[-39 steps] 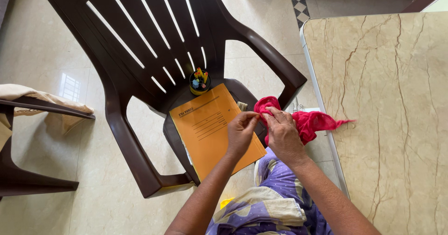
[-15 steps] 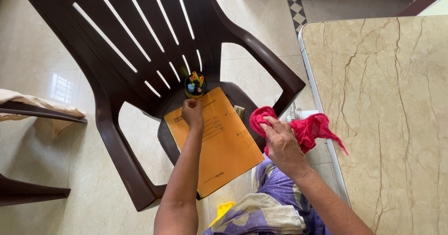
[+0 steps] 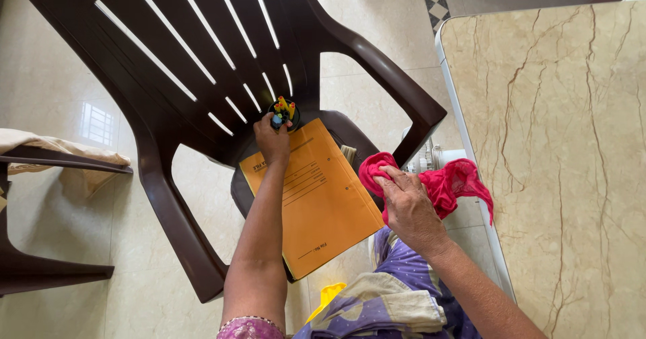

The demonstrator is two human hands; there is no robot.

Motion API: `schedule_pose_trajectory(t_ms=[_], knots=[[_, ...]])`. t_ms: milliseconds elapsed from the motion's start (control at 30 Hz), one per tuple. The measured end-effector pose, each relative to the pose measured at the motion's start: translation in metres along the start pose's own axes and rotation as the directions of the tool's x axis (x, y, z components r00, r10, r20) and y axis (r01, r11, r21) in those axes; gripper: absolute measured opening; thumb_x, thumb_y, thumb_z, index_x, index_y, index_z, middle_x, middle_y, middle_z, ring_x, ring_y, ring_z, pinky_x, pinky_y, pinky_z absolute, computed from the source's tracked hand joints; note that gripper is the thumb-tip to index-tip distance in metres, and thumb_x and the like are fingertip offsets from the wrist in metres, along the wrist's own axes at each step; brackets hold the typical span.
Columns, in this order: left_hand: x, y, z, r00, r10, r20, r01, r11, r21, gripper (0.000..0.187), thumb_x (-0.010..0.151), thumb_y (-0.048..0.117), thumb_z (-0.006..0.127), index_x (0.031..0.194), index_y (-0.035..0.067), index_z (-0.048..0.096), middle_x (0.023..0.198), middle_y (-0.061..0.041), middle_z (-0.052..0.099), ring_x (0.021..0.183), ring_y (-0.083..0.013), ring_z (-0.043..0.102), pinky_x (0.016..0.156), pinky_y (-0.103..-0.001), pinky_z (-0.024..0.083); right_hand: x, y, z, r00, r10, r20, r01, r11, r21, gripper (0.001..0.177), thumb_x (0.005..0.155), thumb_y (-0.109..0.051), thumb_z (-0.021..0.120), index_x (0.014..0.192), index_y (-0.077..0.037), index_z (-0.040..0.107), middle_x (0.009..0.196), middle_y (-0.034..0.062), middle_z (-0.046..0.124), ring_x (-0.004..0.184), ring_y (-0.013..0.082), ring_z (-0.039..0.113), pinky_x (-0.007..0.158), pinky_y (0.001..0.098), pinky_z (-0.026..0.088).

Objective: The person wipes a small decorative plant pot and its purple artificial flowers using a red cloth, then cleans the surface of the desk and an envelope on a nearby chair.

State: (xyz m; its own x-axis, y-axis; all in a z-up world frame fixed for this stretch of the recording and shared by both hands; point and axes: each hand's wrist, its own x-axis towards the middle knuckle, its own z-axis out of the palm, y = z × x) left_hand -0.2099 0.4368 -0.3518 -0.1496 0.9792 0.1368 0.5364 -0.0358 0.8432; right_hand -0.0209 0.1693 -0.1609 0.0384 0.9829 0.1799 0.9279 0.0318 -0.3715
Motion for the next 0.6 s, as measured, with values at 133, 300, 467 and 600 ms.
schedule_pose_trajectory(t_ms=[133, 300, 467, 600], knots=[[0.007, 0.001, 0.003, 0.998, -0.045, 0.042, 0.045, 0.999, -0.007, 0.024, 0.092, 0.011, 0.074, 0.113, 0.006, 0.064, 0.111, -0.011, 0.065, 0.097, -0.0274, 0.069, 0.084, -0.04, 0.056, 0.001, -0.002, 0.002, 0.999, 0.0, 0.032, 0.0, 1.0, 0.008, 0.052, 0.082, 0.006, 0.064, 0.133, -0.003, 0.062, 0.139, 0.0143, 0.059, 0.124, 0.0338, 0.057, 0.11, 0.0466, 0.044], [0.01, 0.01, -0.008, 0.994, -0.084, 0.071, 0.084, 0.996, -0.001, 0.02, 0.093, 0.011, 0.073, 0.109, 0.005, 0.063, 0.1, -0.01, 0.071, 0.087, -0.0237, 0.072, 0.078, -0.038, 0.057, 0.004, -0.006, 0.002, 0.998, 0.015, 0.056, -0.016, 1.0, 0.016, 0.055, 0.08, 0.006, 0.065, 0.135, -0.003, 0.061, 0.138, 0.0147, 0.059, 0.123, 0.0343, 0.056, 0.109, 0.0466, 0.043], [0.007, 0.022, -0.028, 0.99, -0.076, 0.117, 0.084, 0.994, -0.066, 0.017, 0.097, 0.014, 0.07, 0.111, 0.007, 0.064, 0.099, -0.006, 0.073, 0.088, -0.0162, 0.074, 0.08, -0.033, 0.06, 0.007, -0.004, 0.005, 0.999, 0.009, 0.041, -0.011, 0.999, 0.052, 0.051, 0.083, 0.006, 0.064, 0.134, -0.002, 0.062, 0.138, 0.0155, 0.059, 0.125, 0.0336, 0.056, 0.112, 0.0458, 0.043], [0.004, 0.034, -0.05, 0.997, 0.021, 0.079, -0.014, 0.997, -0.079, 0.018, 0.098, 0.013, 0.069, 0.115, 0.007, 0.063, 0.103, -0.005, 0.07, 0.091, -0.0143, 0.073, 0.08, -0.029, 0.061, 0.01, -0.004, 0.01, 1.0, 0.023, 0.02, -0.024, 0.996, 0.086, 0.04, 0.093, 0.001, 0.06, 0.133, -0.004, 0.063, 0.137, 0.0139, 0.061, 0.124, 0.0312, 0.058, 0.111, 0.043, 0.046]])
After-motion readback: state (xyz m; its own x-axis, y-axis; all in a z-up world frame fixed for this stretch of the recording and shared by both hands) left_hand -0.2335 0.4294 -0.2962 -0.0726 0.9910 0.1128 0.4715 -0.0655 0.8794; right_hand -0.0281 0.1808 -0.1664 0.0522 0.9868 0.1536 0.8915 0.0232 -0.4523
